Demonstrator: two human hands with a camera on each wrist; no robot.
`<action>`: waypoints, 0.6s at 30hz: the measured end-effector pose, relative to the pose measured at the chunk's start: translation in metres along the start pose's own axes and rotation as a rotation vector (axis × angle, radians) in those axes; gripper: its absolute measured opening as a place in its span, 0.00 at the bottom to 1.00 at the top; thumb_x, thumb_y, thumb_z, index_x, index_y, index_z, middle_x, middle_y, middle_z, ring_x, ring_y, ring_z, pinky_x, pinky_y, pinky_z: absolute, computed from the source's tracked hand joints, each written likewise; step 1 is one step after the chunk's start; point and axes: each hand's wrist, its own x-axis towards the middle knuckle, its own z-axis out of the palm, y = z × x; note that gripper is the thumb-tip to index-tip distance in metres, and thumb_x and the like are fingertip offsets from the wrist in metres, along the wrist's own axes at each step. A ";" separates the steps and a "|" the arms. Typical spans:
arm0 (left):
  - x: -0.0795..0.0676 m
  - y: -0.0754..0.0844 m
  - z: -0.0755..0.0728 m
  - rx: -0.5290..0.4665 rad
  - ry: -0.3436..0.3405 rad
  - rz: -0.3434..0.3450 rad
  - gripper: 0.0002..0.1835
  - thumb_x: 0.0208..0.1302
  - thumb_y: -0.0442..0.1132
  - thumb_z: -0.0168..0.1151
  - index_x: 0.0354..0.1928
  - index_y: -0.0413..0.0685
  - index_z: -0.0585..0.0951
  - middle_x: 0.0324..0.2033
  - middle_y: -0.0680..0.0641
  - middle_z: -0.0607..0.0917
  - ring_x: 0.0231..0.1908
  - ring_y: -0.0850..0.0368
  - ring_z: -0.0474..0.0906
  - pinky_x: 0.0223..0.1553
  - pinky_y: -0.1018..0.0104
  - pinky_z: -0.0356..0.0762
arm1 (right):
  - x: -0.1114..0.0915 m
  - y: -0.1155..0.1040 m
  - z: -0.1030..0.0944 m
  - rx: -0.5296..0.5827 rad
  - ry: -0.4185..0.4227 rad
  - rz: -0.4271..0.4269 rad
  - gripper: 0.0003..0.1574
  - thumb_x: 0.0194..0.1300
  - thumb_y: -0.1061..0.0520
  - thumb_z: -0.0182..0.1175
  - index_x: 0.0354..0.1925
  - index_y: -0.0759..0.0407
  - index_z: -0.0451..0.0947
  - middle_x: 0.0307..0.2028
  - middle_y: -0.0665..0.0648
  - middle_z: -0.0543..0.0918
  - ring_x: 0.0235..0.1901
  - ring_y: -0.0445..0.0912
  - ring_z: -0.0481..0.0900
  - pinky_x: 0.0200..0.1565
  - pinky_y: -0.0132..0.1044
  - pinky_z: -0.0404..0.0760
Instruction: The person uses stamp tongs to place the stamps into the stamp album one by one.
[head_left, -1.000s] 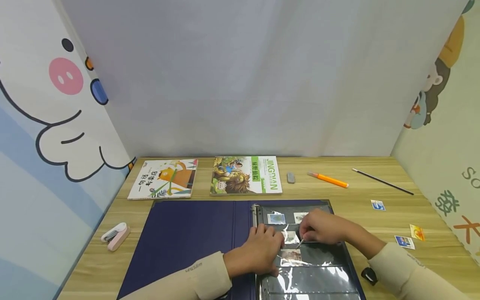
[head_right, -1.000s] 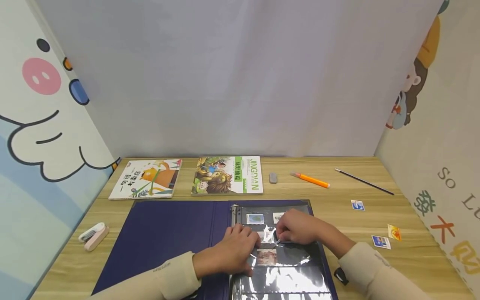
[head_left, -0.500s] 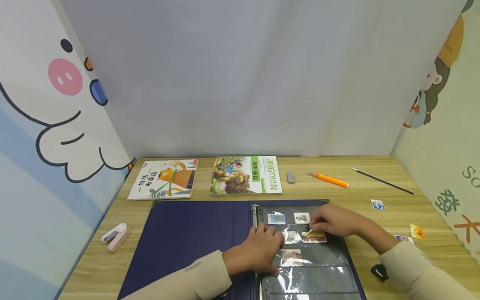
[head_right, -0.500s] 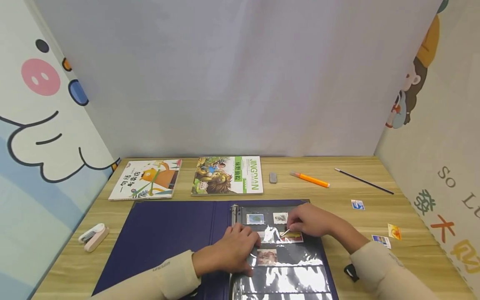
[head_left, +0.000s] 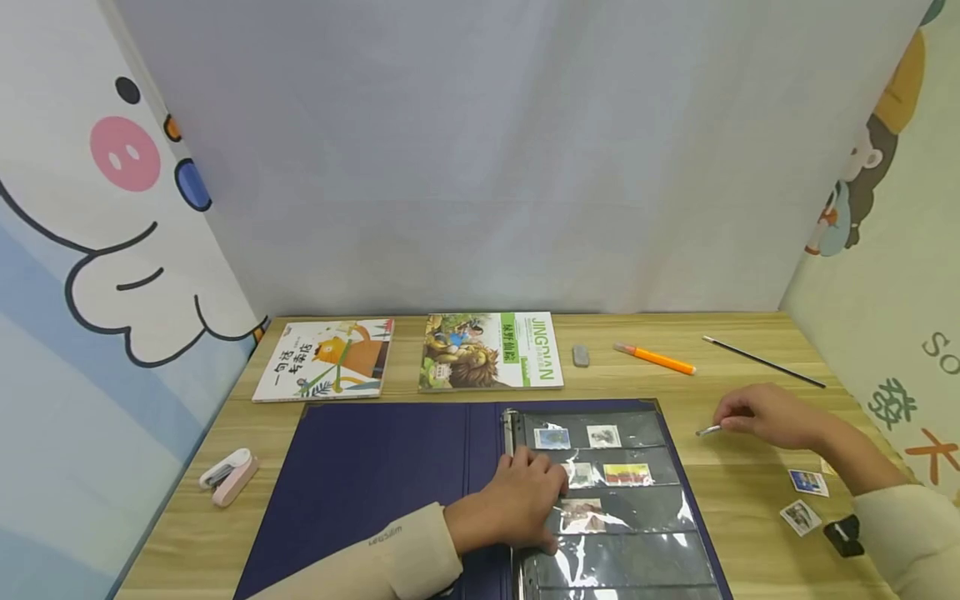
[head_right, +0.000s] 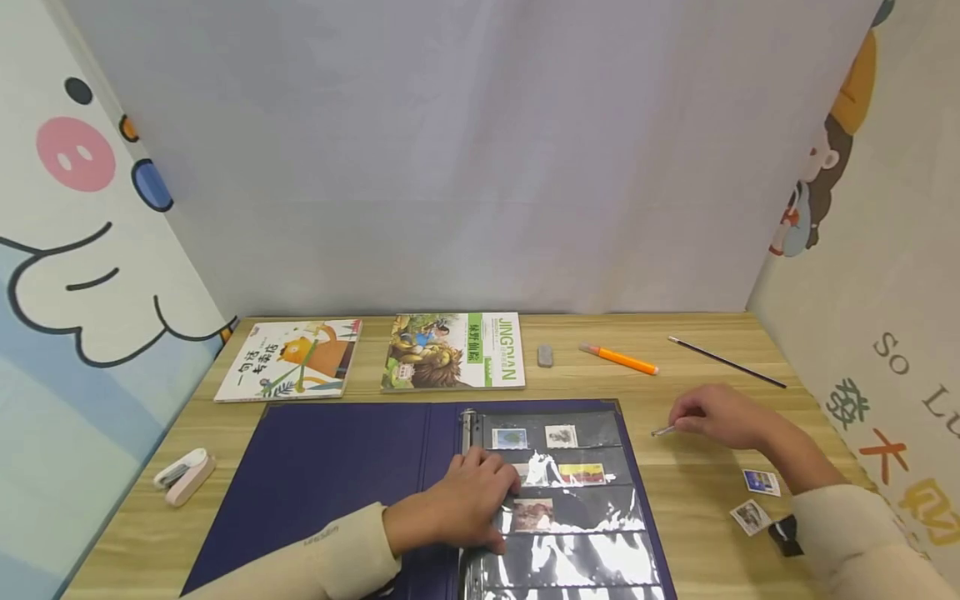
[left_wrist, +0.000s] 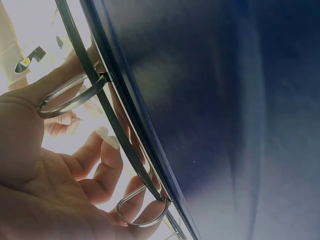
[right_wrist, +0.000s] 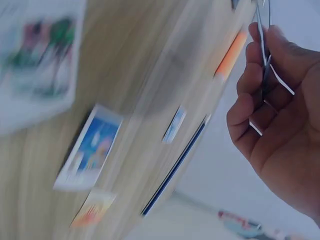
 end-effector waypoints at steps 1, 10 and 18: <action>0.000 0.000 0.000 0.000 0.000 0.000 0.32 0.39 0.60 0.77 0.46 0.60 0.74 0.43 0.55 0.76 0.50 0.54 0.66 0.45 0.58 0.64 | -0.006 0.007 -0.003 -0.008 0.003 0.012 0.05 0.66 0.57 0.58 0.34 0.51 0.81 0.30 0.45 0.82 0.27 0.28 0.67 0.30 0.29 0.70; 0.001 0.001 0.002 -0.001 -0.005 -0.004 0.32 0.38 0.60 0.77 0.46 0.62 0.74 0.43 0.56 0.76 0.50 0.53 0.66 0.45 0.58 0.64 | -0.060 0.054 -0.017 -0.026 -0.054 0.137 0.06 0.66 0.57 0.58 0.33 0.52 0.82 0.30 0.44 0.82 0.29 0.27 0.69 0.30 0.29 0.71; 0.000 0.002 0.000 0.002 0.003 -0.009 0.32 0.38 0.60 0.77 0.46 0.60 0.74 0.43 0.55 0.76 0.50 0.53 0.66 0.44 0.58 0.64 | -0.096 0.070 -0.022 0.008 -0.158 0.385 0.11 0.68 0.53 0.54 0.37 0.57 0.81 0.27 0.46 0.78 0.24 0.32 0.64 0.28 0.30 0.65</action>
